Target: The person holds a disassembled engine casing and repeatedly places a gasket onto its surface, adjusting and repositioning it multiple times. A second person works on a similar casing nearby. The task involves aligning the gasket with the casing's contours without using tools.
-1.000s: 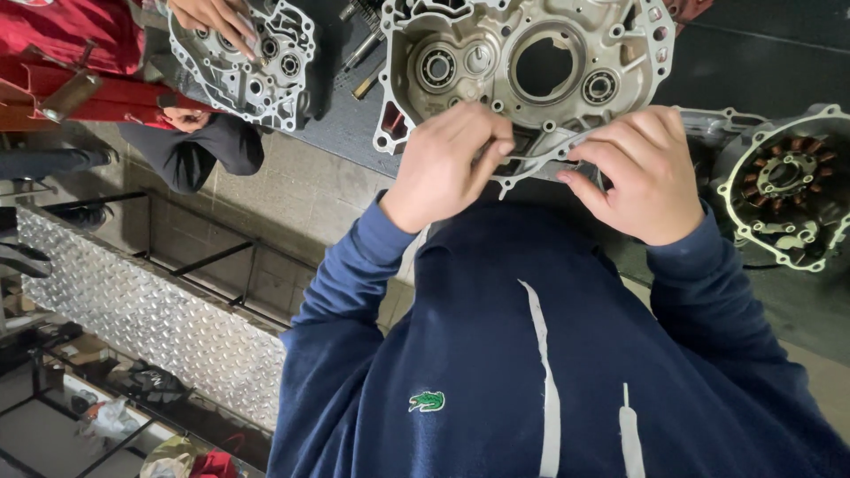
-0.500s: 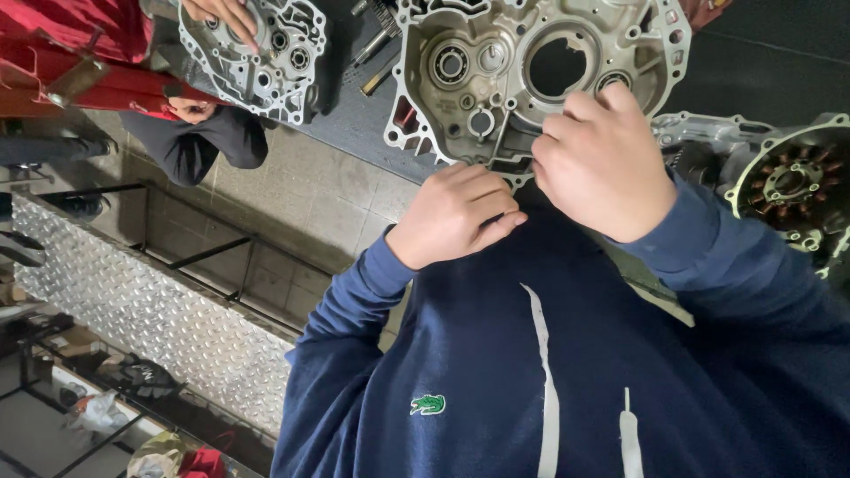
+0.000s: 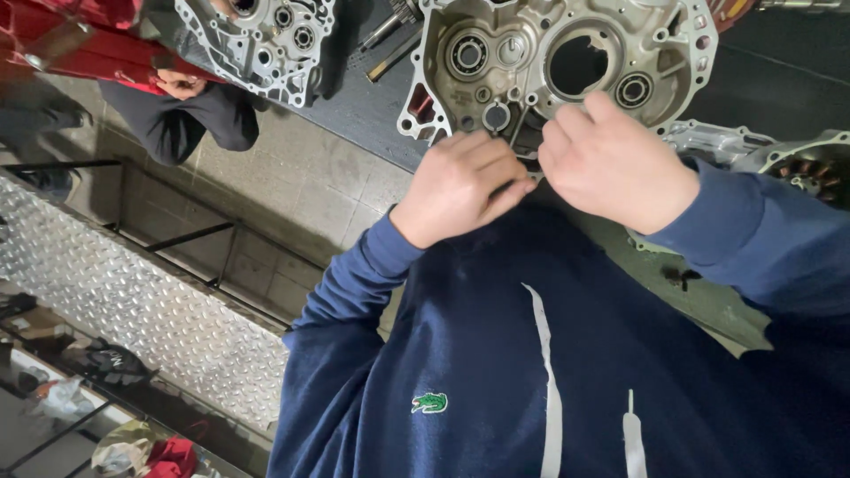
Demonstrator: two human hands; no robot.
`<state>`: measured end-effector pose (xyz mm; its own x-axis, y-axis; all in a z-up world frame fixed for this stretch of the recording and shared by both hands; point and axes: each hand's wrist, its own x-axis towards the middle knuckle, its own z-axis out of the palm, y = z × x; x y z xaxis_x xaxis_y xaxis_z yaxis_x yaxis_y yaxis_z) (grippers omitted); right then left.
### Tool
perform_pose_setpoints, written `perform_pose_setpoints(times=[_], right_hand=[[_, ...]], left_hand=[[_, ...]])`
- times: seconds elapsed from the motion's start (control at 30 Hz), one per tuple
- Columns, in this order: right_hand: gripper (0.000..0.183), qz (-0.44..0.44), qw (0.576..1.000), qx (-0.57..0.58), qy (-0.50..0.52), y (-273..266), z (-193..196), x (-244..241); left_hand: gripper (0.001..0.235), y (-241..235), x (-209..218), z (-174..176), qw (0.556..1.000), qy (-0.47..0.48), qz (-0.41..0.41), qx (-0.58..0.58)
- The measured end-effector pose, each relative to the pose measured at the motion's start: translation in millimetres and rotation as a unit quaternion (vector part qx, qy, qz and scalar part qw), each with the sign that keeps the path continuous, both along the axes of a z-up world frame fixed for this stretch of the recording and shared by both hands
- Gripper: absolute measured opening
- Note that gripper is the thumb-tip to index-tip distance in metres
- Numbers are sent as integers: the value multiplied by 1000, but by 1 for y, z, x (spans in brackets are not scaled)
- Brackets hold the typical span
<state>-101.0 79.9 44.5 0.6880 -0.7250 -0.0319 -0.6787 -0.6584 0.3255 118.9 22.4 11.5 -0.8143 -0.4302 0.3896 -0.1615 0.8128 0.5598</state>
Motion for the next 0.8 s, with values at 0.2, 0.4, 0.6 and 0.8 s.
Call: perform_pose_setpoints(times=[0.2,0.4,0.6,0.8], right_hand=[[16,-108,954,80,-270,31,-12,-39],[10,-224,843,140,-468,94,-58,-49],[10,-225,837,147,-476,97,-60,-36],[12,-202,851,144,-464,91,-65,-27]], left_hand=[[19,-14,-18,-8,999,-39,-4,-30],[14,-18,-41,-25,990,-64,-41,-122],[14,-19,-43,-16,981,-68,-71,-168],[11,-11,-48,-18,999,-44,-16,-21]])
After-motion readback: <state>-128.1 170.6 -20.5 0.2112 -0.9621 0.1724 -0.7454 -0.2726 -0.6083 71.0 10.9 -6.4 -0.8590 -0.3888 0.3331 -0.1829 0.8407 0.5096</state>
